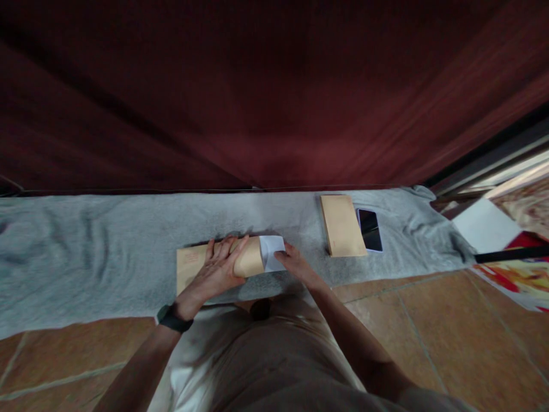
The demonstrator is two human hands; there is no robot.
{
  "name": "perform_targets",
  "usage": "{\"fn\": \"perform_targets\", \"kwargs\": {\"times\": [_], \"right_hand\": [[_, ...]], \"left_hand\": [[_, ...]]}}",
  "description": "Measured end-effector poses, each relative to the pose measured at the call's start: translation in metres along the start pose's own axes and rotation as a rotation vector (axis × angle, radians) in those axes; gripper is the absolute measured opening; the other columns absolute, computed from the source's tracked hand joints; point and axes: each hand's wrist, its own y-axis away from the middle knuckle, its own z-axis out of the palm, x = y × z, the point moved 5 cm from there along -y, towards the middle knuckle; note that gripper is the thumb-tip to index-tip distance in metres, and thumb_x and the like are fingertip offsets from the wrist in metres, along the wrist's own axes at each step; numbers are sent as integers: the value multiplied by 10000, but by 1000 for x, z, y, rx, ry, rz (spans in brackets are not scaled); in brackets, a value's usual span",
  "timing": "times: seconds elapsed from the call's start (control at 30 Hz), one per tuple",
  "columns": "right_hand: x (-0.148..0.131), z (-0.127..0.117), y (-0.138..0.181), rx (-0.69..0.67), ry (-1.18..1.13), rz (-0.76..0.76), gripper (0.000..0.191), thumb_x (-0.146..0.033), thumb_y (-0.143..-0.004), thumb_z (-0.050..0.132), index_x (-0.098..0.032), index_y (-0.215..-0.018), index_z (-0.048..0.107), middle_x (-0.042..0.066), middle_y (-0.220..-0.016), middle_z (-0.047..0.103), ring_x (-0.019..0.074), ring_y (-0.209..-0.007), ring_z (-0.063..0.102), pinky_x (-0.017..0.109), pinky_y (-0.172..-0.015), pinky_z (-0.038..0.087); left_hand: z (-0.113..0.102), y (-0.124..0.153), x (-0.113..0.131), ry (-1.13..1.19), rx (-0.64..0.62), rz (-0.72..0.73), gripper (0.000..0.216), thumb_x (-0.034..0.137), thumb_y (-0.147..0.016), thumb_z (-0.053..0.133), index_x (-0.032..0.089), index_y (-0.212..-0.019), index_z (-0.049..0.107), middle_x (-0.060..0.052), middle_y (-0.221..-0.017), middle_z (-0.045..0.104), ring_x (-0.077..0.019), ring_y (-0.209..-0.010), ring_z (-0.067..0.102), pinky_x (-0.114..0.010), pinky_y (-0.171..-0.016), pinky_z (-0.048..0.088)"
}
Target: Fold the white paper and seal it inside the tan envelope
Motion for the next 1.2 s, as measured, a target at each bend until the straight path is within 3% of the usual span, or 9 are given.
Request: {"fn": "perform_targets", "kwargs": {"times": [0.17,0.37,0.53,0.67,0.83,1.07,1.2], "right_hand": [[6,-13,0,141,-31,4,181,-395,-872,605,-233,-879,684,-10,-741,642,175,-697,587,280,-664,487],[11,-13,0,98,-39,81,235,-409,-879,597,-213,-780,680,-29,-651,565,150,-615,544,251,-597,452],[-10,9,-5,145,221,-93,155,-231,-884,629,-221,-779,742,7,-792,646,172,-782,618,272,-771,503],[-17,23,-6,205,296,-175,160,-135,-856,647,-226,-812,770,60,-938,665,222,-965,626,343,-961,514],[-18,28,-3,279,379,-236,187,-92,-856,628,-223,-864,761,84,-1038,685,247,-1054,608,394,-1020,507],[-21,31,2,283,439,-171,194,-104,-893,572,-201,-1029,670,90,-1021,698,253,-1009,654,385,-969,521],[-20,26,0,304,287,-114,460,-120,-854,606,-201,-1306,579,62,-1049,727,234,-937,689,339,-857,546]], "left_hand": [[1,1,-2,-3,7,1,1163,333,-728,798,224,-1696,164,-222,-1609,440,-409,-1528,377,-677,-1271,147],[2,-4,4,-3,6,40,1181,344,-725,812,232,-1698,152,-218,-1610,447,-402,-1537,369,-667,-1278,130],[0,-9,11,-5,3,67,1168,338,-733,803,210,-1694,153,-238,-1609,442,-415,-1535,369,-662,-1277,130],[1,-9,11,-1,16,75,1151,341,-747,800,212,-1694,159,-240,-1613,439,-421,-1534,372,-661,-1279,115],[4,-10,9,17,21,76,1136,336,-754,796,228,-1695,169,-226,-1608,458,-417,-1527,386,-663,-1279,110],[3,-12,12,21,8,88,1141,351,-747,806,222,-1695,184,-224,-1610,458,-420,-1536,369,-670,-1277,120],[3,-12,11,16,17,100,1137,351,-757,816,221,-1694,185,-234,-1613,451,-413,-1537,371,-660,-1280,128]]}}
